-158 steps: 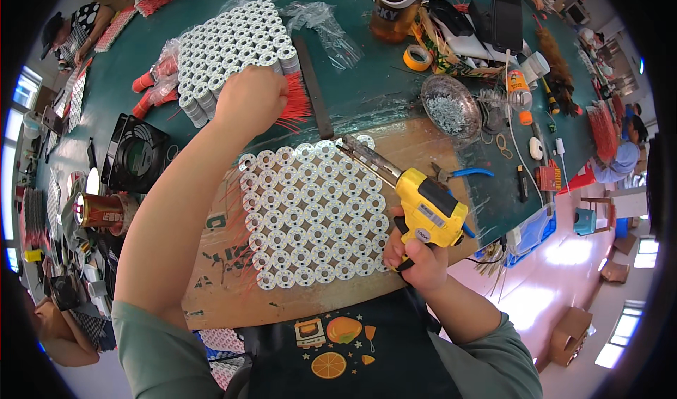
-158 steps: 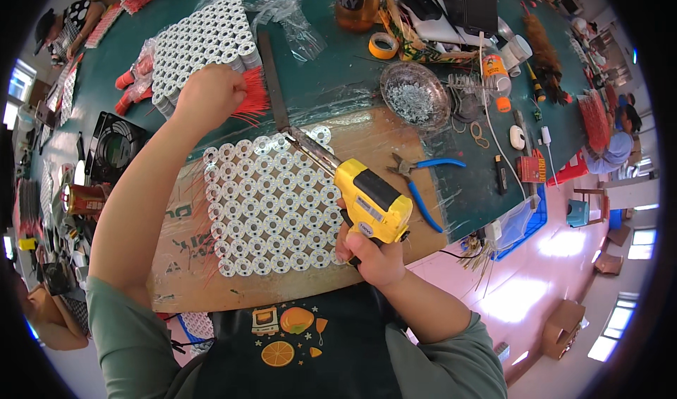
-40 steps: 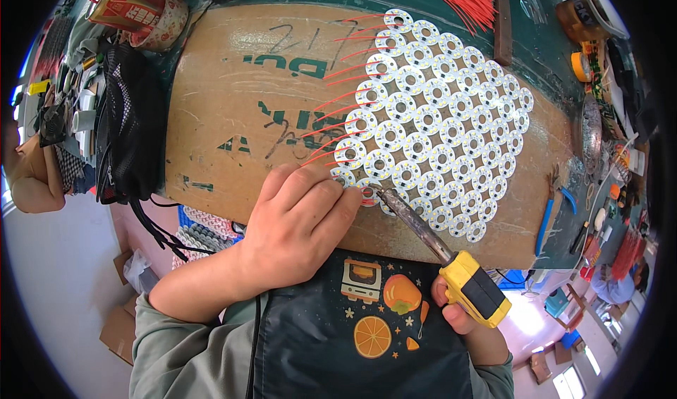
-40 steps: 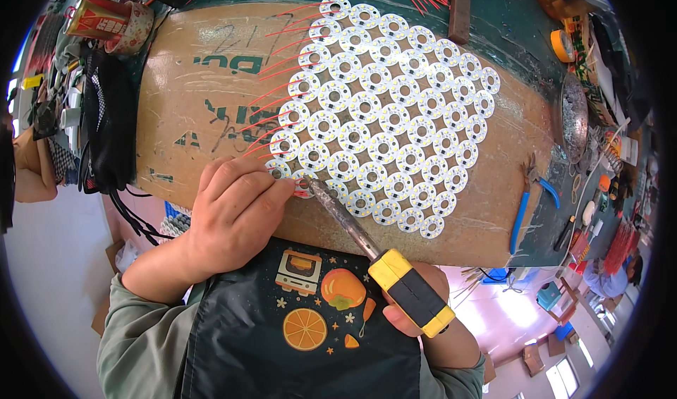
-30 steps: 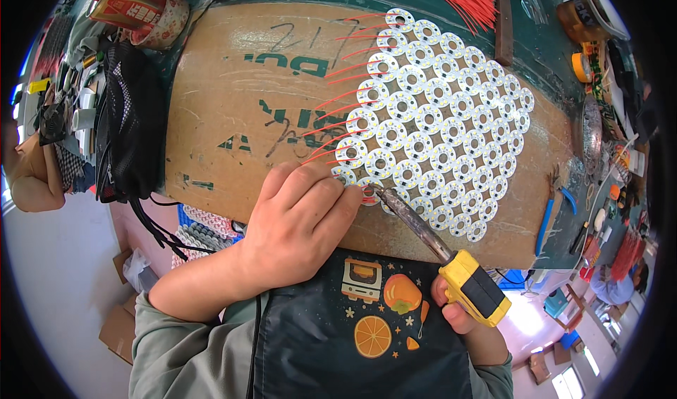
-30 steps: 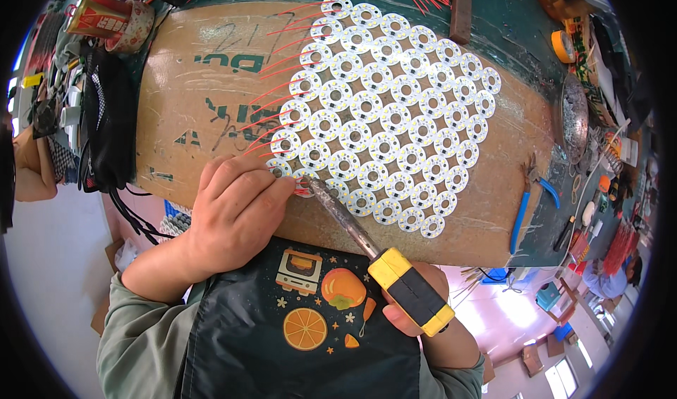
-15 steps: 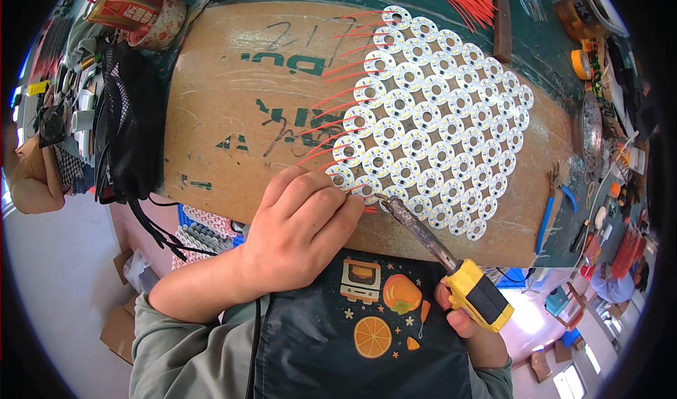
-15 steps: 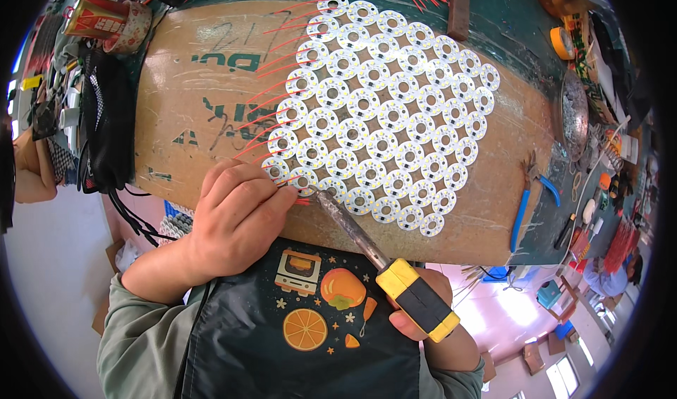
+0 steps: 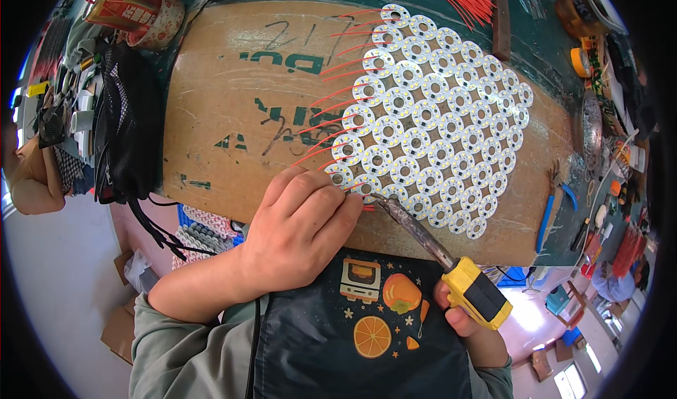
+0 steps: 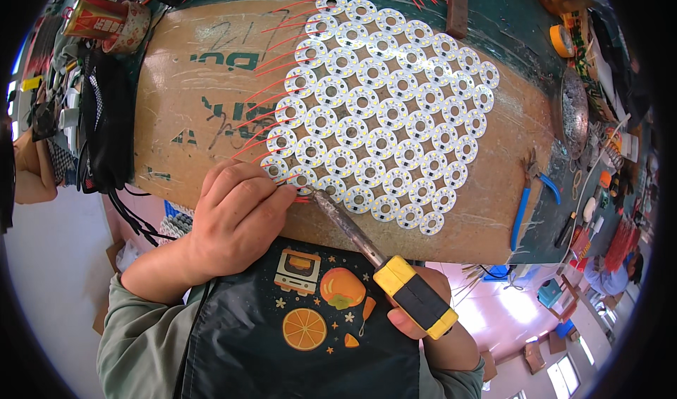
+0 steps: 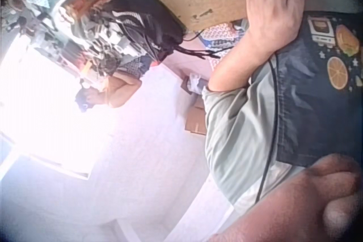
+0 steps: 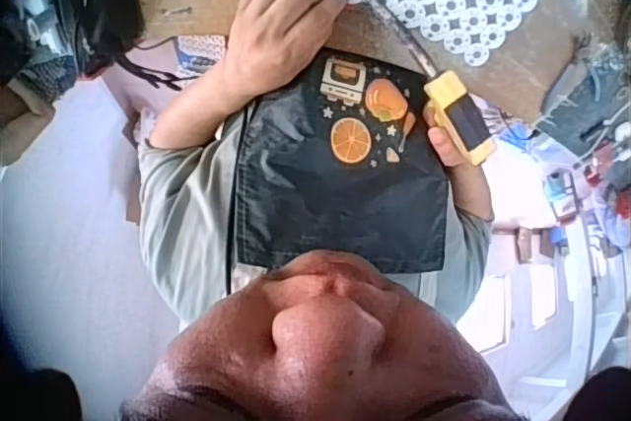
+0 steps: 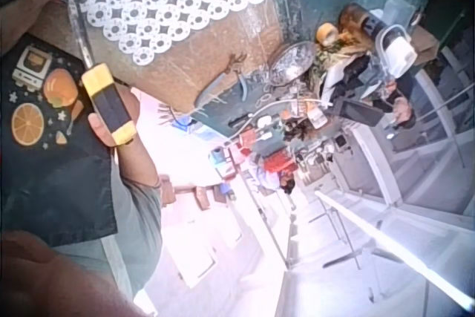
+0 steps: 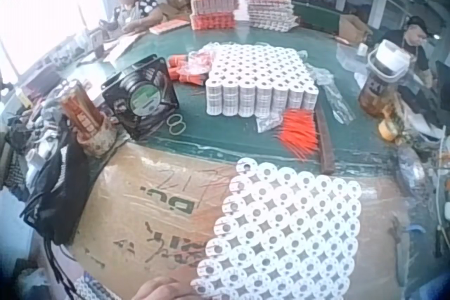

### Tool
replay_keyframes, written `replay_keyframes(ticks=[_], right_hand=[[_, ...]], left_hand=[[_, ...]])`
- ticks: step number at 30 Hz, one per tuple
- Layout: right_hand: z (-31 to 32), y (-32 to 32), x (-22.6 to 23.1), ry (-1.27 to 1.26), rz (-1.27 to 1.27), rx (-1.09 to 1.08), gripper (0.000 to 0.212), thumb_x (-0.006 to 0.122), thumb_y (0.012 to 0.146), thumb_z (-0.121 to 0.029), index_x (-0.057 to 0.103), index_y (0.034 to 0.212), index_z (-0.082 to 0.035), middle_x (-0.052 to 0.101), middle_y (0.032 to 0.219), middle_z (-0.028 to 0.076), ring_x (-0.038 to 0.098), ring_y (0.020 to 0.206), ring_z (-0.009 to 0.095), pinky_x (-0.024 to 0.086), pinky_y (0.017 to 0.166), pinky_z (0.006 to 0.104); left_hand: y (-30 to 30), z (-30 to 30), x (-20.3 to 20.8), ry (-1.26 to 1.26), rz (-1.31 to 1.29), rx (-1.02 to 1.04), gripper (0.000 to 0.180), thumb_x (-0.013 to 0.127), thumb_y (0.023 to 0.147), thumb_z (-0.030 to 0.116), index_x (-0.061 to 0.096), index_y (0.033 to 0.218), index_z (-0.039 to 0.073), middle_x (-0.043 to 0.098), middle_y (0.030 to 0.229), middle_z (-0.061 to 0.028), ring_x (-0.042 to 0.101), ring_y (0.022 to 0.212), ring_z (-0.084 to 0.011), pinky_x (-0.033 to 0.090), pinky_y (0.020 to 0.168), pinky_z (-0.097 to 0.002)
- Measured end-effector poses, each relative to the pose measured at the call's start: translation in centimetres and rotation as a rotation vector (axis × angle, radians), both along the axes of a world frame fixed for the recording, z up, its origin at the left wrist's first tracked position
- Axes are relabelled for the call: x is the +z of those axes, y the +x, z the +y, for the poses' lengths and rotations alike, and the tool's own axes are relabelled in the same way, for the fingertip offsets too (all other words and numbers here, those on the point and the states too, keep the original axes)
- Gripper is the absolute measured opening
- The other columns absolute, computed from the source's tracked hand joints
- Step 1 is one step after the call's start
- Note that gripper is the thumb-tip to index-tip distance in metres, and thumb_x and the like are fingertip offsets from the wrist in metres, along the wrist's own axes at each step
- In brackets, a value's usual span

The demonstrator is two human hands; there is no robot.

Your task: The person solders wires onto LED circuit boards using a soldering tool, sets the assembled board sheet aside, and solders wires onto another sheet of LED circuit boards.

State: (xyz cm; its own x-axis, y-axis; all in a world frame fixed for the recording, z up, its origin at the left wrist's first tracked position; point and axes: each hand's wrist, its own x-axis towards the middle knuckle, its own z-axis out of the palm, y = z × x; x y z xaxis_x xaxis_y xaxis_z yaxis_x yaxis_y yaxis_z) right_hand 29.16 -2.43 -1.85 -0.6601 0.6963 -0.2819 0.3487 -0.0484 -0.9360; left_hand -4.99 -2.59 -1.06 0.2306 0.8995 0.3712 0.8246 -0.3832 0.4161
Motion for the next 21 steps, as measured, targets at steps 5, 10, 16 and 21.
replay_keyframes(ticks=[5,10,16,21], right_hand=[[0.4,-0.2,0.5,-0.059,0.019,-0.020,0.037,0.068,0.083,-0.046,0.060,0.075,-0.011,0.057,0.067,0.004,0.058,0.057,0.027,0.043,0.050,0.0353],[0.8,-1.3,1.1,-0.144,0.150,-0.131,0.036,0.071,0.084,-0.042,0.060,0.076,-0.009,0.058,0.068,0.004,0.057,0.057,0.024,0.042,0.051,0.0331],[1.8,-2.8,1.9,-0.210,0.261,-0.225,0.030,0.075,0.083,-0.032,0.061,0.079,-0.006,0.060,0.070,0.004,0.057,0.058,0.020,0.044,0.053,0.0313],[2.1,-3.6,2.0,-0.266,0.285,-0.288,0.026,0.076,0.083,-0.027,0.061,0.085,-0.005,0.060,0.072,0.004,0.058,0.060,0.015,0.045,0.054,0.0270]], left_hand=[[0.0,-0.1,0.0,-0.012,0.006,0.005,0.039,0.070,0.059,0.003,0.069,0.098,0.000,0.058,0.088,-0.0060,0.060,0.085,-0.0251,0.049,0.075,-0.0385],[0.0,0.1,0.2,-0.020,0.015,0.009,0.041,0.072,0.057,0.001,0.070,0.098,0.001,0.058,0.089,-0.0059,0.060,0.085,-0.0252,0.049,0.076,-0.0383],[-0.9,1.2,2.2,0.016,0.019,0.017,0.040,0.076,0.060,0.004,0.069,0.100,0.001,0.060,0.090,-0.0061,0.061,0.087,-0.0249,0.050,0.076,-0.0377],[-1.4,2.5,0.9,-0.035,0.008,0.036,0.034,0.069,0.070,0.009,0.069,0.104,0.003,0.060,0.093,-0.0058,0.060,0.090,-0.0237,0.048,0.082,-0.0381]])
